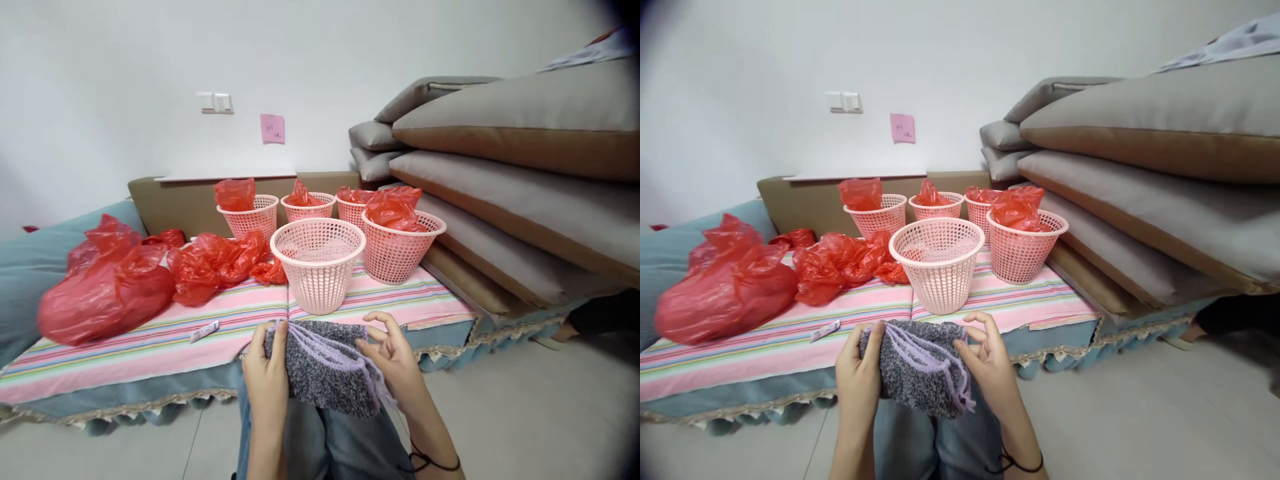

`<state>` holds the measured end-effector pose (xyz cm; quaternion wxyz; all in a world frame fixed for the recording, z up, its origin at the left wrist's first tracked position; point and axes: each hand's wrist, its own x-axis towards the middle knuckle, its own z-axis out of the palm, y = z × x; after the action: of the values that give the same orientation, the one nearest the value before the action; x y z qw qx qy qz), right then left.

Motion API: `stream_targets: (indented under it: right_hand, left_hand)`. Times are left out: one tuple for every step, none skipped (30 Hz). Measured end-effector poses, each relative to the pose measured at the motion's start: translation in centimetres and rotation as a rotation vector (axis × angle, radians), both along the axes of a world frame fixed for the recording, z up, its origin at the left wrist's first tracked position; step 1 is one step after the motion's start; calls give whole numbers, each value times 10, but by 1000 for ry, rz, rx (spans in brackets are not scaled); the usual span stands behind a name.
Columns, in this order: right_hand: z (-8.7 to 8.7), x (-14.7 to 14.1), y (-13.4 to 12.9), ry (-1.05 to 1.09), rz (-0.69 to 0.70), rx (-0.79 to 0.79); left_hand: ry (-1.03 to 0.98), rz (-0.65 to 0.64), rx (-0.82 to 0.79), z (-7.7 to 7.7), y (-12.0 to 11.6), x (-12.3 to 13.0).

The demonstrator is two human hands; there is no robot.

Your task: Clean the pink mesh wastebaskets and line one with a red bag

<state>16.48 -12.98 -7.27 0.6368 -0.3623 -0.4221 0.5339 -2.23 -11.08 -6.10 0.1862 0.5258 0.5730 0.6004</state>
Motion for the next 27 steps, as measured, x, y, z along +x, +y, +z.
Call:
stream_targets:
  right_hand:
    - [-1,-2,1,-6,-28,10]
    - [-3,-4,2,-25,-53,31]
    - [-4,-4,2,-57,-70,60]
    - [-5,-4,2,-98,-71,93]
    - [-6,-3,2,-138,-54,122]
    - [-7,-2,1,-167,-20,142]
    - [-7,0,0,-181,26,151]
    - [-7,1,-1,-178,76,151]
    - [-7,2,-2,-165,122,150]
    - [-6,2,-3,-166,152,154]
    - [-6,2,-3,-198,168,161]
    - [-5,0,-3,-261,163,168]
    - [-4,-2,-2,-343,140,173]
    - [-4,-4,-1,-416,97,174]
    - [-4,-7,1,-460,45,164]
    - [-5,-11,4,-459,-11,144]
    - [-7,-14,7,-420,-64,117]
    - [-9,-17,11,-362,-107,82]
    - [-12,-20,14,-306,-132,39]
    - [-16,-21,17,-261,-146,-7]
    - [-20,-23,20,-235,-144,-45]
    - [-24,-24,22,-225,-133,-70]
    - [-28,-25,25,-230,-108,-84]
    - [-32,-26,28,-235,-80,-94]
    - [-36,-27,32,-238,-55,-100]
    - [-40,-28,35,-230,-35,-107]
    - [-44,-30,39,-206,-25,-121]
  left_hand:
    - [-24,6,7,-1,-2,0]
    - [-48,15,17,-2,-3,-1]
    - [-71,29,28,-3,-5,-1]
    - [-91,50,36,-3,-7,-1]
    - [-108,77,43,-4,-9,-2]
    - [-122,109,48,-4,-10,-2]
    - [-133,146,51,-5,-11,-2]
    - [-141,179,46,-5,-12,-2]
    - [-148,210,39,-6,-12,-2]
    - [-154,233,30,-6,-12,-1]
    - [-155,243,22,-7,-11,0]
    - [-149,234,16,-7,-10,0]
    - [-135,209,14,-7,-8,0]
    - [-113,175,16,-8,-7,1]
    - [-83,135,20,-8,-5,0]
    - [-45,94,25,-9,-3,0]
    - [-8,61,30,-10,-1,-2]
    - [22,38,34,-11,1,-3]
    - [43,26,35,-13,2,-5]
    - [55,24,33,-16,4,-7]
    - [56,28,25,-19,6,-10]
    - [52,35,11,-23,8,-12]
    - [47,38,-10,-28,11,-15]
    - [43,36,-36,-33,14,-18]
    - [33,33,-68,-38,17,-21]
    - [14,35,-100,-44,21,-24]
    - [-19,45,-127,-50,25,-26]
